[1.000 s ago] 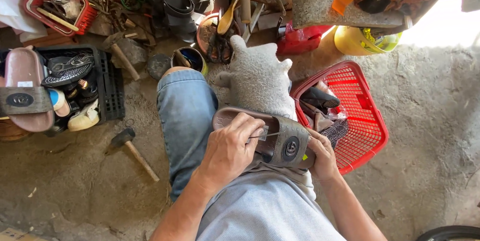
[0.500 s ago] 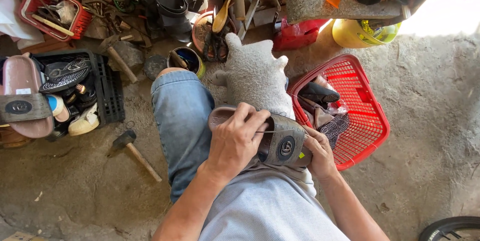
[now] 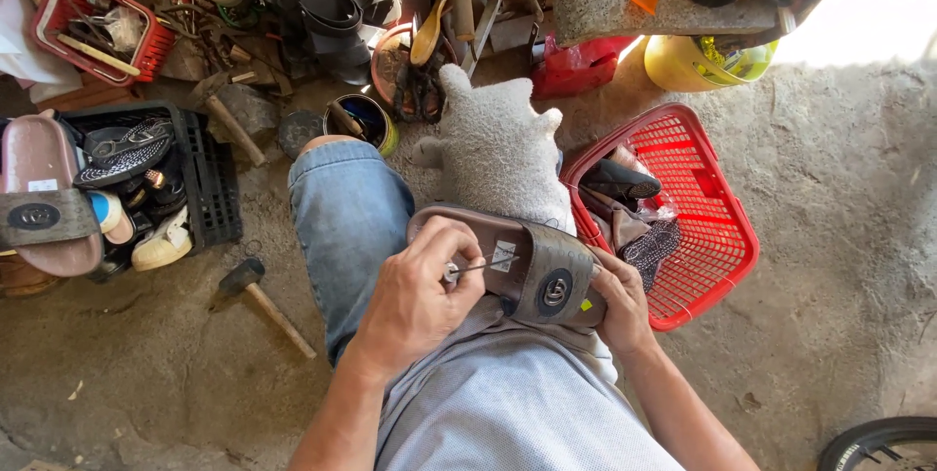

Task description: The person is repairing a brown slipper by hand. They use a needle and thread to stitch the sole to the upper part of the slipper, pulling the thread tight to secure it. The person also uses a lighter to burn the end of the thread to prevent fraying.

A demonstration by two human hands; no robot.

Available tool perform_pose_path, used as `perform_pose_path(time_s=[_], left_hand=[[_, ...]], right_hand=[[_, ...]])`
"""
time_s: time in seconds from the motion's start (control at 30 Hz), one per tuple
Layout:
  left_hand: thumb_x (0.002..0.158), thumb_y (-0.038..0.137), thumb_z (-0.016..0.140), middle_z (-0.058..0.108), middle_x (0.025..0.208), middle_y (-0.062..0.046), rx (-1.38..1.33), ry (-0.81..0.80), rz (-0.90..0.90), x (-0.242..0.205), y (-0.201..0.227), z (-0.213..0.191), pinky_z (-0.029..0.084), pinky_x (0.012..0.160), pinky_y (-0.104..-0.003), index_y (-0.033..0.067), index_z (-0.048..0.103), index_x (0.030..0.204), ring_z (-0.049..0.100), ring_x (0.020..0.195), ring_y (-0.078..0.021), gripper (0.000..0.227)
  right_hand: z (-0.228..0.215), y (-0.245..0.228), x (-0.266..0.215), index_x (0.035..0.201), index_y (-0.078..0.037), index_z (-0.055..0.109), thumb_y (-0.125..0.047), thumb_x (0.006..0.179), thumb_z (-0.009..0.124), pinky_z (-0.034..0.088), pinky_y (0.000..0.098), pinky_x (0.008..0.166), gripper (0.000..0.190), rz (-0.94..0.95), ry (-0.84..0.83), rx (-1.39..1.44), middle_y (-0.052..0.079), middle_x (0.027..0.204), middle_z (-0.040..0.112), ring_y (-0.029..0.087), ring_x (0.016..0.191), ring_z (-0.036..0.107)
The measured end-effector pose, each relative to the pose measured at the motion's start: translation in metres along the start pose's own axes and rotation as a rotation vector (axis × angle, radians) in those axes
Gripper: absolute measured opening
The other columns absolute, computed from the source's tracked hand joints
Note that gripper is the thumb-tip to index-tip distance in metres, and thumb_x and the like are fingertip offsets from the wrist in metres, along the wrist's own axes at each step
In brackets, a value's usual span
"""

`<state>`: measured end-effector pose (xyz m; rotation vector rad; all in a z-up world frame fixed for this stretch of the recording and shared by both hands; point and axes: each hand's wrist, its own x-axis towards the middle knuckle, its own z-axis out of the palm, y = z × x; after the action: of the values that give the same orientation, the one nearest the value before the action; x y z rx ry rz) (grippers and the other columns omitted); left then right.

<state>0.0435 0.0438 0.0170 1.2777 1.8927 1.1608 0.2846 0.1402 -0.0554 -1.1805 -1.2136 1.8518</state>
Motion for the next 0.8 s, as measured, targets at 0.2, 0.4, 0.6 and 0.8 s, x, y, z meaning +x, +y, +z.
perform_pose_path(time_s=[0.2,0.4,0.6,0.8], left_hand=[[0.090,0.009,0.067,0.074,0.072,-0.002,-0.180,-0.083,-0.186,-0.011,-0.014,-0.028,0.044,0.036,-0.024,0.0093,0.065,0.095,0.058,0.047,-0.0080,0.005],[0.087,0.009,0.070,0.077,0.073,0.001,-0.095,-0.154,-0.323,-0.037,-0.029,-0.052,0.051,0.052,-0.029,0.0077,0.068,0.095,0.065,0.055,-0.0111,0.009],[0.087,0.006,0.069,0.073,0.070,0.001,-0.133,-0.089,-0.333,-0.046,-0.032,-0.045,0.050,0.053,-0.029,0.0073,0.067,0.094,0.062,0.055,-0.0118,0.007],[0.088,0.004,0.066,0.066,0.062,0.000,-0.333,-0.157,-0.296,-0.044,-0.032,-0.046,0.047,0.048,-0.027,0.0056,0.068,0.089,0.058,0.052,-0.0103,0.003]], right_hand=[[0.020,-0.022,-0.030,0.115,0.001,0.063,-0.011,0.093,0.055,0.049,0.0235,0.062,0.026,-0.049,-0.192,-0.432,0.004,0.086,0.064,0.011,0.070,0.056],[0.037,-0.051,-0.019,0.159,-0.008,0.020,-0.031,0.091,0.063,0.056,0.0276,0.059,0.084,-0.129,-0.514,-0.724,0.009,0.095,0.073,0.015,0.070,0.069],[0.048,-0.078,0.020,0.093,-0.006,0.066,-0.034,0.104,0.043,0.051,0.0331,0.057,0.038,-0.053,-0.601,-0.920,0.007,0.075,0.068,0.019,0.058,0.060],[0.021,-0.046,0.010,0.087,0.000,0.075,-0.017,0.098,0.061,0.039,0.0243,0.045,0.024,0.148,-0.312,-0.624,-0.001,0.063,0.059,0.008,0.053,0.048]])
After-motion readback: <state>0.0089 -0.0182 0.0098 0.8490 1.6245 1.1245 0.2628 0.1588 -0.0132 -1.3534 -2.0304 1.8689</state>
